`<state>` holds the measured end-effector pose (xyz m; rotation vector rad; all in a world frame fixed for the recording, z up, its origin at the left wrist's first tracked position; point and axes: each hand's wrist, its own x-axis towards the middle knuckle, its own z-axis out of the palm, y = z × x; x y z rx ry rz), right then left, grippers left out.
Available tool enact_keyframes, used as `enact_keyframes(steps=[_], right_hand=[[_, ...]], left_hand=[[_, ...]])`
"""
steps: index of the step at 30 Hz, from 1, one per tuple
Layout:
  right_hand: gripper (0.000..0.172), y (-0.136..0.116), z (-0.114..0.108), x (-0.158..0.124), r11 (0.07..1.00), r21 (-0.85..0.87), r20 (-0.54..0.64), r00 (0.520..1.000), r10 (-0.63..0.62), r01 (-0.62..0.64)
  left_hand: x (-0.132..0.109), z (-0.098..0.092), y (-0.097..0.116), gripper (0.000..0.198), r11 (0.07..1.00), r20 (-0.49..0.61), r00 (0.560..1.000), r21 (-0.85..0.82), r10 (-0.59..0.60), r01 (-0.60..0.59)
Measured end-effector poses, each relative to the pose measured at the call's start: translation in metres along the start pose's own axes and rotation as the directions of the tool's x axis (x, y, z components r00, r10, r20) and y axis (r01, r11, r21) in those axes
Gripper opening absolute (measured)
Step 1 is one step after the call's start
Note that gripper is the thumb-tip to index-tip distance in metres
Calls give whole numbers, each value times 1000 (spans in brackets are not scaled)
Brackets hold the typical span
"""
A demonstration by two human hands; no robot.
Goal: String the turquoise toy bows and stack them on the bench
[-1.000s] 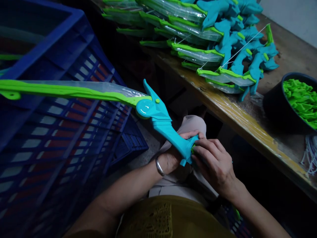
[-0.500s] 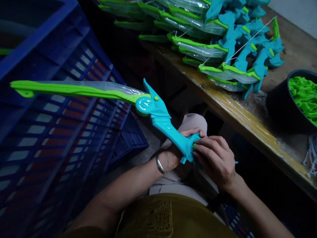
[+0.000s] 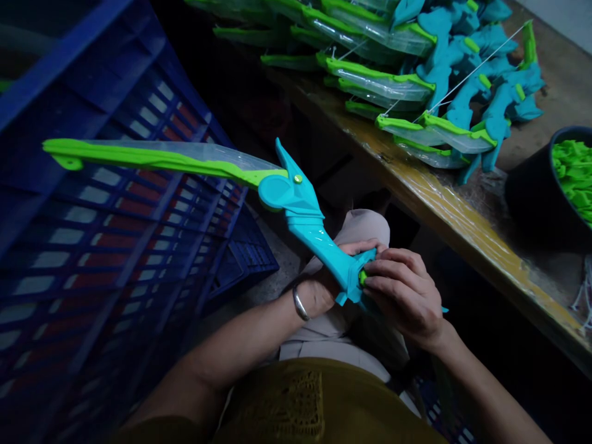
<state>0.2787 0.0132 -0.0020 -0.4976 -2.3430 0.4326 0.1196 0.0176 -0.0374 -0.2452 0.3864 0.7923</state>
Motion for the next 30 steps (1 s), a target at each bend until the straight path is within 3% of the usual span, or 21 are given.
enact_keyframes(steps=[12,16,19,22,27,30], right_hand=[[12,0,4,-2,1000,2,-18,1000,-16,16],[17,-17,2,-3,986,-166,-9,1000,24,-26],[31,-38,6,-6,930,-365,2,999,49,-44],[30,-55,14,-7,861,-499,-1,993,116,-101],[35,-65,27,-11,824,-526,-64,976,209,-211],[35,-64,33,-16,841,-488,-116,973,202,-233]], left_hand=[[13,-14,-1,29,998,16,998,19,66,-66],[5,-12,-1,33,997,75,995,25,70,-72],[0,-11,-5,28,995,178,980,19,88,-93],[-1,-11,-9,22,988,238,960,-9,149,-151],[-2,-11,-14,22,981,273,943,-24,192,-193],[-3,-8,-15,23,981,260,946,-39,194,-190]])
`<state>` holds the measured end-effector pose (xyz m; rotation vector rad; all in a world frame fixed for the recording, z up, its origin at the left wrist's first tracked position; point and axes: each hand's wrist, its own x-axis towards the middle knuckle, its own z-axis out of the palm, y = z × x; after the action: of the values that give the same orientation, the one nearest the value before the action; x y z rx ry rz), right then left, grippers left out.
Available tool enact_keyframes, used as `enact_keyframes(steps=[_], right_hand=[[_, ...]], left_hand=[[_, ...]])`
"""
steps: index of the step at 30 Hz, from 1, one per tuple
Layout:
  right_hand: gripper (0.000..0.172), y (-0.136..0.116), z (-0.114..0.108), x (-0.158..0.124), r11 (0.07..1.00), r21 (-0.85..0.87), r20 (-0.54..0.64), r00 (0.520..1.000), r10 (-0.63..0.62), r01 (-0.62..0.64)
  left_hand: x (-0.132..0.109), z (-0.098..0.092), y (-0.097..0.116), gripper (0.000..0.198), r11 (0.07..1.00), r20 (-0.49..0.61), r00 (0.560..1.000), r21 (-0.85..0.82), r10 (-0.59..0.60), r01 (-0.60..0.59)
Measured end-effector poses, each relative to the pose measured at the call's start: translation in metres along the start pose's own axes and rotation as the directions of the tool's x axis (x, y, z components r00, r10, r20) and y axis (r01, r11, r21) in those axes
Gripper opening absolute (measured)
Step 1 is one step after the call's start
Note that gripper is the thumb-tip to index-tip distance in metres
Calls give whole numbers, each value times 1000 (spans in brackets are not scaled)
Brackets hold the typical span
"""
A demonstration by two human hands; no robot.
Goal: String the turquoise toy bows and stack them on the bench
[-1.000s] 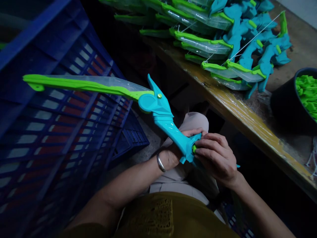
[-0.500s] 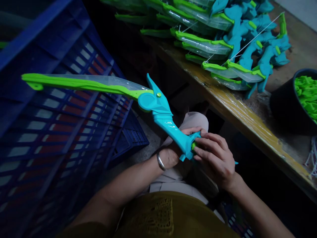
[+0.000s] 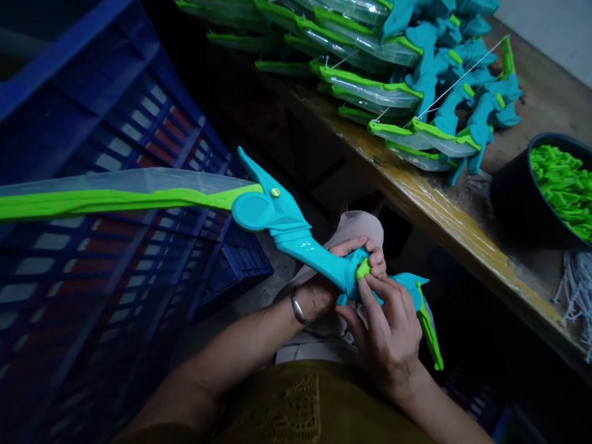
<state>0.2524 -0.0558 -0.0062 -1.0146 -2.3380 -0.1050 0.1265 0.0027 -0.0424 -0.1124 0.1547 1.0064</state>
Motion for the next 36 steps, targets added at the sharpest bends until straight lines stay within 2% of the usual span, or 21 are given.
enact_keyframes(steps=[4,11,14,19,22,26,31,36], right_hand=[[38,1,3,-7,997,81,-52,999,15,-11],[28,7,-4,-5,984,176,-12,1000,29,-26],[28,9,-6,-4,984,177,11,1000,19,-21],[40,4,-4,-6,996,93,16,1000,-8,7],[35,-1,0,-6,998,59,8,1000,23,-24],[30,-3,7,-5,992,118,-47,997,61,-55],[31,-8,12,-4,990,126,-49,996,69,-63],[34,-7,4,5,986,165,-45,999,-12,19]], left_hand=[[0,3,-2,21,1000,-37,999,10,13,-12],[-2,0,-1,17,998,-5,1000,59,10,-10],[-2,1,0,17,996,-29,999,87,17,-14],[0,3,-2,22,998,-46,999,65,23,-20],[1,5,-2,27,998,-80,996,58,27,-22],[1,10,0,30,994,-120,991,99,66,-54],[0,11,3,29,983,-103,989,159,104,-87],[-1,4,8,26,996,-108,994,88,29,-19]])
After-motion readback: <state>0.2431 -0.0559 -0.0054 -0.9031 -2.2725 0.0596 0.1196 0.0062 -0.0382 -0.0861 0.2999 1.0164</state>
